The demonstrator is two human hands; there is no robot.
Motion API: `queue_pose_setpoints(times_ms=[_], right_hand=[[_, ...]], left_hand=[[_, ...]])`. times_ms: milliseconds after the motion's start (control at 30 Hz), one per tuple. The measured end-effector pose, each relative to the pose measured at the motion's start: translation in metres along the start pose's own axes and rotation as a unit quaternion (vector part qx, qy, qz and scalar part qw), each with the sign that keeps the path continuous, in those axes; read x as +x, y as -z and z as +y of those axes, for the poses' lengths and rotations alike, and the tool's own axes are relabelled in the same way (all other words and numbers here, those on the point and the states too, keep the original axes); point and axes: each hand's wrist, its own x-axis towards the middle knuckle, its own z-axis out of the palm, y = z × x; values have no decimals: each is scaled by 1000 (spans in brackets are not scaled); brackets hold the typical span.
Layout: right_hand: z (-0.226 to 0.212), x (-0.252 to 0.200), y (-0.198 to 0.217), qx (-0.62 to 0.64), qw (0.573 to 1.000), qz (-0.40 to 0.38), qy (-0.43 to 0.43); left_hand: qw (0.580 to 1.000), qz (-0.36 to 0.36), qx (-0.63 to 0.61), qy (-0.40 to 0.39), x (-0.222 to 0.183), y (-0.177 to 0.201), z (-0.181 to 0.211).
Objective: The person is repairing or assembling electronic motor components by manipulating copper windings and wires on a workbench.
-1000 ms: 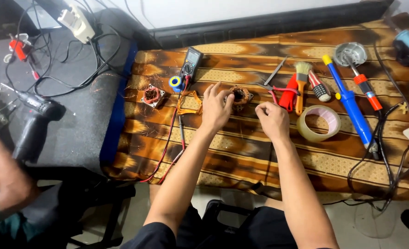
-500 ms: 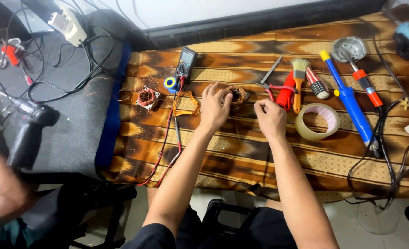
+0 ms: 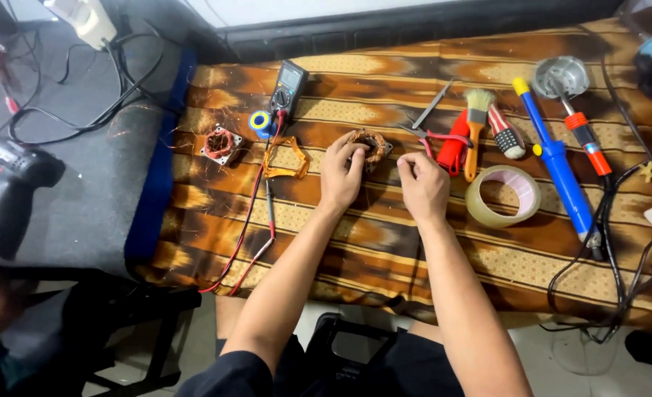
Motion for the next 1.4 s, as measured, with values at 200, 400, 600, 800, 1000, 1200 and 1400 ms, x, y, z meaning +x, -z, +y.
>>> queue_pose_setpoints(times_ms=[200,400,600,800,1000,1200,1400], right_hand=[[-3,-2,-1,2,1000,19,19],[1,-1,-2,-13,999,13,45],[4,-1,-6,-8,998,-17,67],[-4,-2,-3,36,996,-40,66],[-10,1,-4,63,995,-35,62],[-9,-3,-4,92,994,-45,33],[-11,1,-5,67,997,-31,25]], left_hand=[[1000,4,-2,4,1,-1,-1],[1000,3,6,11,1,-1,4],[1000,2,4,17,0,0,4],[1000,3,-3,21,-1,2,3],[1000,7,-8,20,1,2,1],[1000,5,-13,27,-2,2,-1],[999,8,-18,30,1,2,-2]])
